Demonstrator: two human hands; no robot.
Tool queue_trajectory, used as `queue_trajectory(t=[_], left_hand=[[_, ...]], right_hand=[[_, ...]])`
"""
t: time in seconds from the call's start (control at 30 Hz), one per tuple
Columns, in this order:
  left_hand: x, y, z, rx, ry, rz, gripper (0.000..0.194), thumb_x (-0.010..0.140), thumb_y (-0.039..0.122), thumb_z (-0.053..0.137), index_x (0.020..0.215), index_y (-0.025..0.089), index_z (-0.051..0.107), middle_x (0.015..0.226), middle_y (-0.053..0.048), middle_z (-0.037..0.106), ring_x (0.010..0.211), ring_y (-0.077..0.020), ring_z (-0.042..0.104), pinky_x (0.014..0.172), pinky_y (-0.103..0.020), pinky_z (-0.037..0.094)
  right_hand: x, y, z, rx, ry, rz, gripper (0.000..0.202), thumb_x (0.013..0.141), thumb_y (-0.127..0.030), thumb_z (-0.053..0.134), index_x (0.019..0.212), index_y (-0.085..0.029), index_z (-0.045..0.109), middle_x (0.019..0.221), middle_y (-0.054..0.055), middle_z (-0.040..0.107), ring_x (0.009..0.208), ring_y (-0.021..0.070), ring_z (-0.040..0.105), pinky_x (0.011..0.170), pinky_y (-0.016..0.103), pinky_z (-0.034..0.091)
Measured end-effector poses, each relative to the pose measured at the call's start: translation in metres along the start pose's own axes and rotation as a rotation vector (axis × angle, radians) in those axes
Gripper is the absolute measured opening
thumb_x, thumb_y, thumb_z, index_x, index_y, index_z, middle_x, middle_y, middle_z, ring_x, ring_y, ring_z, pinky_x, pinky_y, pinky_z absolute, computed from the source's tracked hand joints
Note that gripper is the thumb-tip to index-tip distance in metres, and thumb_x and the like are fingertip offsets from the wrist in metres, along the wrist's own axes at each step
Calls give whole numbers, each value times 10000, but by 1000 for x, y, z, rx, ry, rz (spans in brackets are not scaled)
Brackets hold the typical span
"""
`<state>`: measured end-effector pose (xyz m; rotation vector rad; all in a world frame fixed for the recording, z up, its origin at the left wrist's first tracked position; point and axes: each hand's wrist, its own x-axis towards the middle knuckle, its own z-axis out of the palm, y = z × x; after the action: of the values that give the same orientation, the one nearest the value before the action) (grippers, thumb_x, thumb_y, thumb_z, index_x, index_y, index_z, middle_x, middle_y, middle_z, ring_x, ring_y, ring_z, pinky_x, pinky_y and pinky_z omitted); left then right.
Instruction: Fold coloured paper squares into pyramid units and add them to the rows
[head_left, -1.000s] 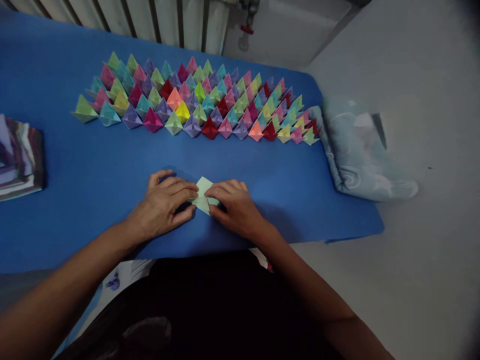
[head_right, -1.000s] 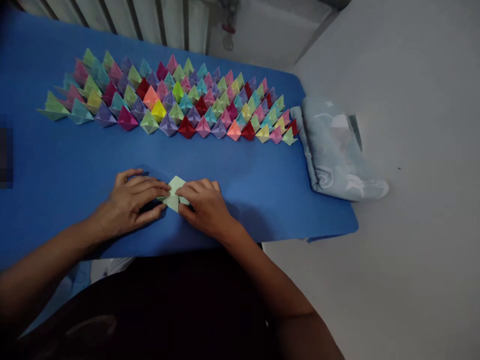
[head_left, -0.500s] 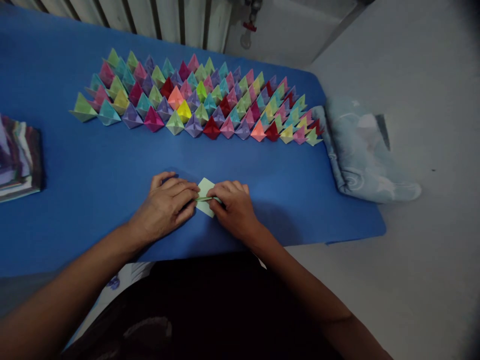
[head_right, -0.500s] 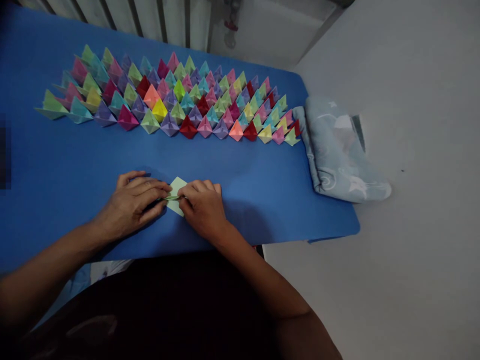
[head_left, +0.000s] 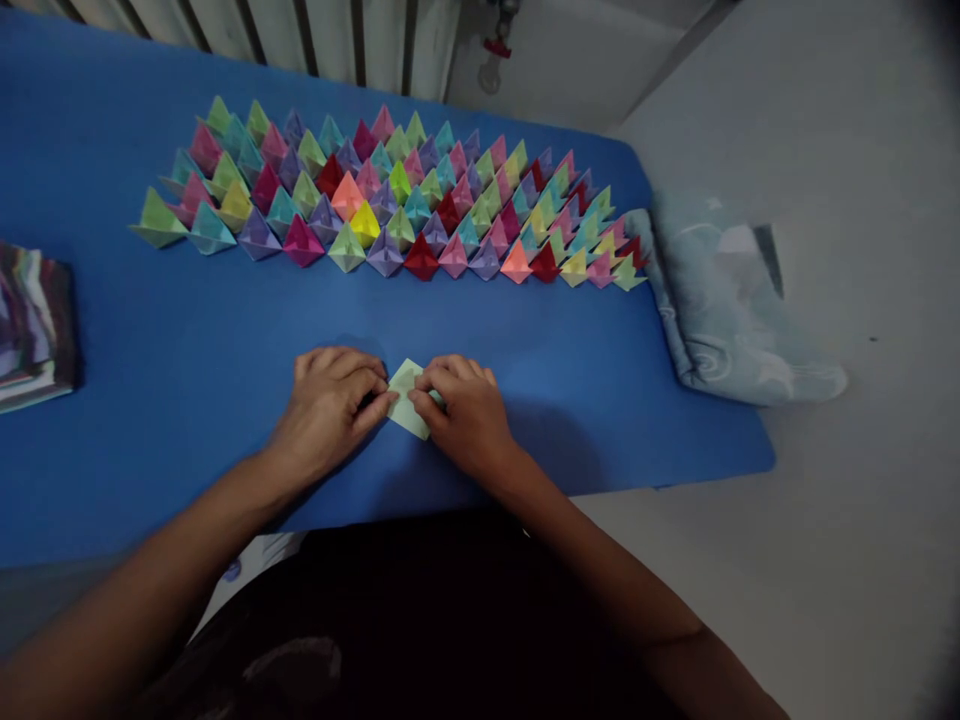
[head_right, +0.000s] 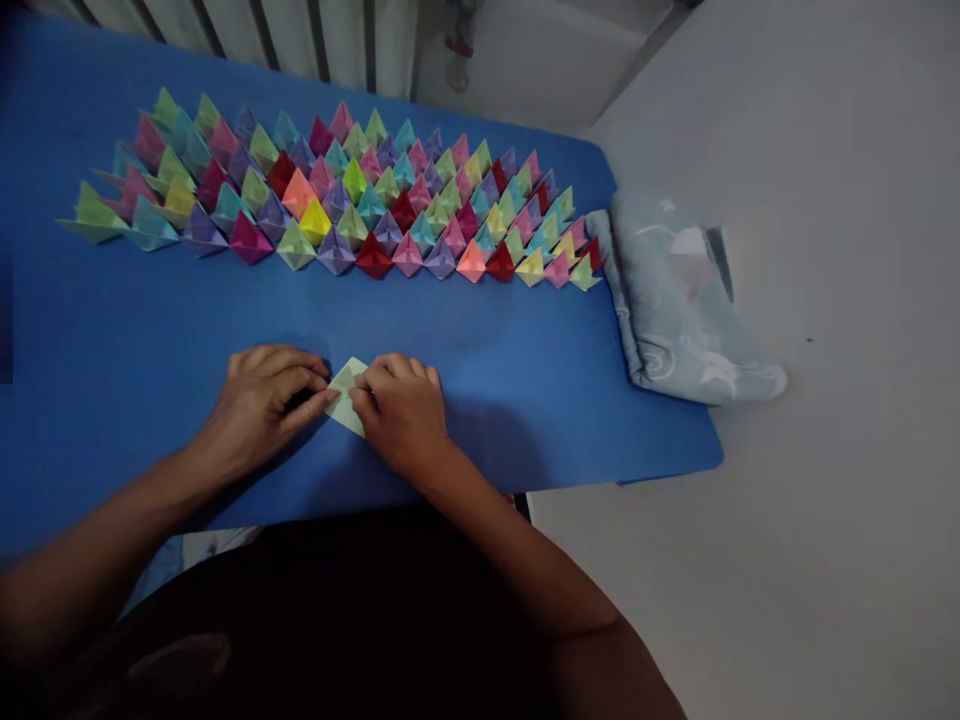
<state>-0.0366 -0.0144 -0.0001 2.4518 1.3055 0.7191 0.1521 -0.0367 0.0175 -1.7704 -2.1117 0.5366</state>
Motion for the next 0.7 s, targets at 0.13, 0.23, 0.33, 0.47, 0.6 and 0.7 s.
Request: queue_trajectory(t=[0.13,0.23,0.33,0.47,0.6,0.7], left_hand=[[1,0,1,-9,-7,-51,193,914,322,594,780,202,663,998,-76,722,1020,-281,612,898,-447,396],[2,0,1,-6,-12,-57,192,912,325,597,774,205,657,994,-78,717,1006,-289,609,890,-459,398],[2,1,1,-6,-11,-65,182,907,316,601,771,206,653,992,-84,713,994,-296,606,882,-471,402],[2,2,1,11,-19,-80,178,908,319,605,772,209,641,1001,-86,708,1000,-297,600,891,-475,405],[1,3,2,40,-19,-99,178,918,337,600,801,209,641,999,-86,701,983,-291,588,876,-467,410],[1,3,2,56,-10,-83,167,929,335,587,859,213,676,992,-82,694,976,-286,588,868,-459,411]], right_hand=[[1,-2,2,-33,2,14,175,956,-300,555,860,-201,662,1046,47,691,957,213,578,813,341,321],[1,-2,3,-51,13,20,172,957,-296,548,853,-199,644,1013,48,688,943,212,575,811,341,322],[1,-2,3,-61,22,26,163,955,-294,547,860,-201,640,982,46,682,923,209,569,804,338,323],[-1,-3,2,-68,14,10,141,959,-281,549,966,-221,677,1015,45,681,943,213,565,803,342,321],[-2,-5,1,-71,-20,-9,209,965,-236,535,1070,-286,709,1070,36,672,974,212,557,811,350,313],[-1,-5,1,-76,-35,1,244,970,-230,525,1104,-306,715,1070,39,664,977,209,551,817,353,315]])
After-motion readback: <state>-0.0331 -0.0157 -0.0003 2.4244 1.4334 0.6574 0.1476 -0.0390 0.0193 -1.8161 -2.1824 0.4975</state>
